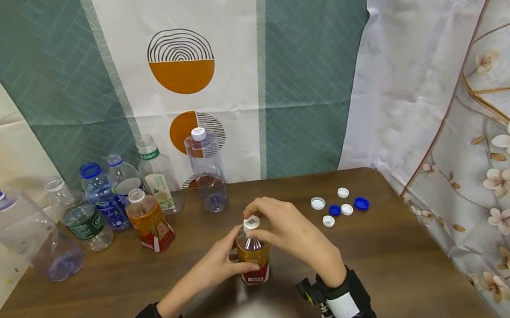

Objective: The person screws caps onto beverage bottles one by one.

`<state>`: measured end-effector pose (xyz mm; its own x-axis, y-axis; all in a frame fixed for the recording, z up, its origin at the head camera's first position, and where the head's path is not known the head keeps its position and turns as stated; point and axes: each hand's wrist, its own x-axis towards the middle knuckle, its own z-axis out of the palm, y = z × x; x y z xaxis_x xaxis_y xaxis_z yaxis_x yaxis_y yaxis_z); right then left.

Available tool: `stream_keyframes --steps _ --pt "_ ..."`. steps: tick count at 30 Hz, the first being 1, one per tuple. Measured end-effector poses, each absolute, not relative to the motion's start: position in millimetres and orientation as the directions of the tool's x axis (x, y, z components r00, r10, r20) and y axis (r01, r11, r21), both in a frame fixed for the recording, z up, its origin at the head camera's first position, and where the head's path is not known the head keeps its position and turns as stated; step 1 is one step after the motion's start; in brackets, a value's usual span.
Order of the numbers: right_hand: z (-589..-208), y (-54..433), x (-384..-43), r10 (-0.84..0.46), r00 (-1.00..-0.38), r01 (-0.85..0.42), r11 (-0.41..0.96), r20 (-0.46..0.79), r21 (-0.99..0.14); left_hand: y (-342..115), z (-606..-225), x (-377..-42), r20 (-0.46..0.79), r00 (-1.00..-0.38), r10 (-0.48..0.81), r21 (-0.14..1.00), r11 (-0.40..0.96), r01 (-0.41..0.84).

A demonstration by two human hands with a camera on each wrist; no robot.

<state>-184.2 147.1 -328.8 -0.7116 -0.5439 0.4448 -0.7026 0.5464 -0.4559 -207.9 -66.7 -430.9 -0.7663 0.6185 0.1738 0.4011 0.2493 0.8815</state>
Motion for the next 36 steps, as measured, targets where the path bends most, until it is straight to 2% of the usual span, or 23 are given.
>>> stream_keyframes --steps 7,10,13,17,24,27,31,36 --pt "-302 152 -193 -0.786 -0.540 -0.837 0.464 0.301 -0.289 -69 -428 -208 0.170 -0.763 0.624 0.881 0.251 0.401" --pt "-286 151 -198 -0.840 -0.496 -0.861 0.442 0.219 -0.253 -67 -427 -210 0.172 -0.763 0.623 0.882 0.247 0.401" --pt "-276 148 -203 -0.859 -0.490 -0.860 0.449 0.147 -0.245 -67 -427 -210 0.174 -0.766 0.619 0.881 0.250 0.402" --pt "-274 143 -205 -0.851 -0.516 -0.843 0.484 0.100 -0.235 -68 -428 -209 0.165 -0.774 0.611 0.878 0.267 0.398" --pt "-283 131 -196 -0.765 -0.635 -0.772 0.620 0.109 -0.144 -68 -430 -204 0.158 -0.778 0.608 0.880 0.270 0.390" --pt "-287 129 -193 -0.734 -0.667 -0.745 0.654 0.130 -0.130 -68 -430 -203 0.155 -0.780 0.607 0.874 0.283 0.394" --pt "-285 132 -196 -0.786 -0.600 -0.800 0.590 0.148 -0.113 -69 -429 -203 0.156 -0.782 0.604 0.867 0.294 0.401" --pt "-274 140 -202 -0.875 -0.480 -0.871 0.466 0.065 -0.154 -69 -427 -205 0.154 -0.781 0.605 0.857 0.312 0.411"
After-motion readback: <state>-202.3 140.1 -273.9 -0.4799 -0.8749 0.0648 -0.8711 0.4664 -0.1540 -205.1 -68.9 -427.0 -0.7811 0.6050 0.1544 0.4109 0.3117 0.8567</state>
